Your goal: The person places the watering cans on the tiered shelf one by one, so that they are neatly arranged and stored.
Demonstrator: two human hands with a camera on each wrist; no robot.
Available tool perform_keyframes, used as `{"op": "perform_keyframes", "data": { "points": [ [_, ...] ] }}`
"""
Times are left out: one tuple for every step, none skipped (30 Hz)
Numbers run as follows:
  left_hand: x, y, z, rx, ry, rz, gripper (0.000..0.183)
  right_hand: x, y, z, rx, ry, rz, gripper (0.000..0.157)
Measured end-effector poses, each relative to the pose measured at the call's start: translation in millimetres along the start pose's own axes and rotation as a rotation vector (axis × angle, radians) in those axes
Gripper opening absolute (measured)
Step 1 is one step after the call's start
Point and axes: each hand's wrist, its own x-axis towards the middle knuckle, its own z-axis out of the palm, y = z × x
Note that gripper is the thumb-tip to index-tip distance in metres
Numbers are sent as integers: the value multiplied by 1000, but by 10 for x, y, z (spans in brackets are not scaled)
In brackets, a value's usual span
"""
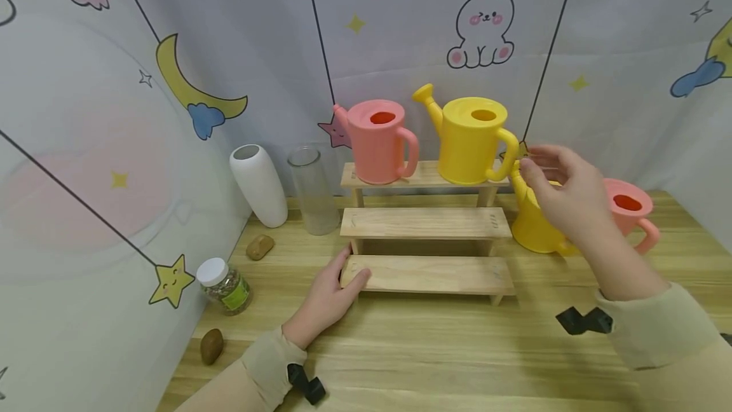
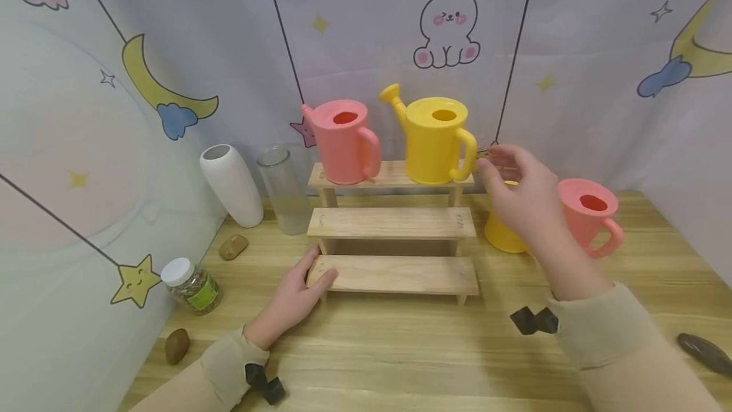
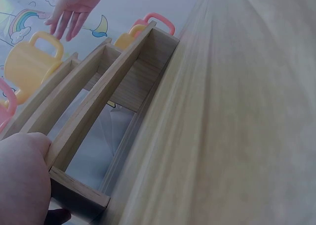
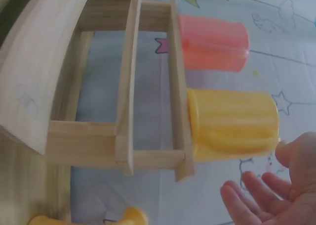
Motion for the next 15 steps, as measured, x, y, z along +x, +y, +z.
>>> {"op": "perform_keyframes", "data": {
  "points": [
    [0,0,2,2,0,5,79,-33,47,-21,4,8,19,66],
    [1,-1,3,1,-2,3,79,-66,100,-41,12,18,36,65],
    [1,0,3,0,-1,3,80,-97,157,-59,14,37,50,64],
    [2,-2,3,0,-2,2,80,-126,215,-74,21,63,62,61],
    [4,-5,4,1,-3,-1,80,-153,275,-86,24,94,74,59],
    [5,-8,4,5,-3,-3,80,-175,336,-97,35,135,78,55],
    [5,-9,3,7,-4,-6,80,-195,400,-105,49,173,84,52],
    [5,-10,1,6,-6,-14,80,-216,462,-118,68,209,93,49],
    [5,-11,0,7,-6,-16,80,-234,524,-130,83,251,107,47],
    [5,-12,0,8,-8,-17,80,-250,590,-144,96,280,131,46],
    [5,-13,0,9,-8,-17,80,-266,657,-158,103,308,156,46],
    [4,-12,0,7,-7,-15,80,-282,723,-172,110,332,185,47],
    [4,-11,-1,5,-6,-14,80,-300,791,-189,99,347,223,49],
    [5,-12,0,4,-6,-13,80,-314,856,-208,98,360,254,51],
    [6,-13,1,3,-7,-12,80,-328,921,-221,91,368,291,52]
  ]
}}
